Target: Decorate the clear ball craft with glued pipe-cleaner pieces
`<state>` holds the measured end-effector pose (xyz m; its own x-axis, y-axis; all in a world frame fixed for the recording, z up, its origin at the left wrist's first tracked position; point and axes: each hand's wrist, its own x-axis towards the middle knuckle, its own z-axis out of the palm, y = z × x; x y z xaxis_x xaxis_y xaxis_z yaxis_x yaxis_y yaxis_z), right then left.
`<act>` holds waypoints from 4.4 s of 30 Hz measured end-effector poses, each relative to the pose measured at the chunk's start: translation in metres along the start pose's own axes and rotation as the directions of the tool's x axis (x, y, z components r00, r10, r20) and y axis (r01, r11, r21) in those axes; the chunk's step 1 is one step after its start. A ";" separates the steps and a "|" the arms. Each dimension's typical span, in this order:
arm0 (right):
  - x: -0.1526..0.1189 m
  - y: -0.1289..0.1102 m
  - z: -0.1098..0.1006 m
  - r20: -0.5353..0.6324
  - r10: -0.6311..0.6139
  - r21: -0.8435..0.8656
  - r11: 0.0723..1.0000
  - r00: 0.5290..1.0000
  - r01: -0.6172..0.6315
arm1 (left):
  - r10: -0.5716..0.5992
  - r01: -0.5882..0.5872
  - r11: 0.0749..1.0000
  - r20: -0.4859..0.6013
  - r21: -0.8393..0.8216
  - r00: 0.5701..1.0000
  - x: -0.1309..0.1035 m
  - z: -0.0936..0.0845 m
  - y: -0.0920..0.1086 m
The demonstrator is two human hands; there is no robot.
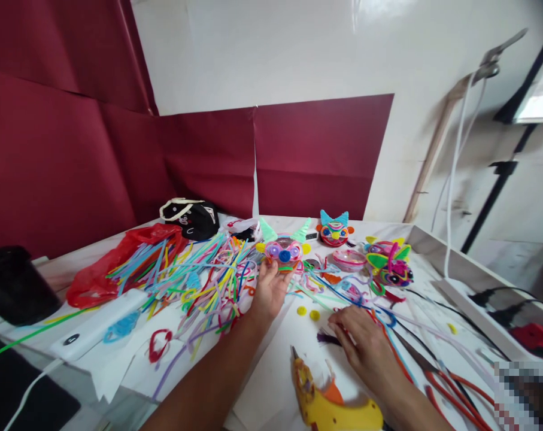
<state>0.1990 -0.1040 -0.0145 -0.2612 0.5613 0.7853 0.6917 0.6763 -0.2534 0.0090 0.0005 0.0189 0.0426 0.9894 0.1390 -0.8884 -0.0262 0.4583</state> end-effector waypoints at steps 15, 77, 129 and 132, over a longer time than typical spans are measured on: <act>-0.002 -0.003 -0.001 0.081 0.043 0.077 0.996 0.996 -0.049 | -0.018 0.018 1.000 0.005 0.011 1.000 -0.002 0.000 -0.001; 0.013 0.006 -0.034 0.291 0.286 0.094 0.941 0.913 -0.324 | -0.213 0.213 0.976 -0.010 0.036 0.977 0.002 -0.010 -0.002; 0.065 0.027 0.023 0.336 0.565 0.634 0.456 0.753 -0.625 | -0.329 0.270 0.809 0.023 0.522 0.944 -0.020 -0.020 0.023; 0.053 0.023 0.025 0.390 0.584 0.617 0.408 0.712 -0.672 | -0.372 0.308 0.748 -0.013 0.588 0.928 -0.028 -0.024 0.026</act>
<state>0.1840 -0.0465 0.0074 -0.0447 0.9805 0.1914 0.0424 0.1933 -0.9802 -0.0260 -0.0244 0.0058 0.3643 0.9298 -0.0526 -0.3832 0.2011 0.9015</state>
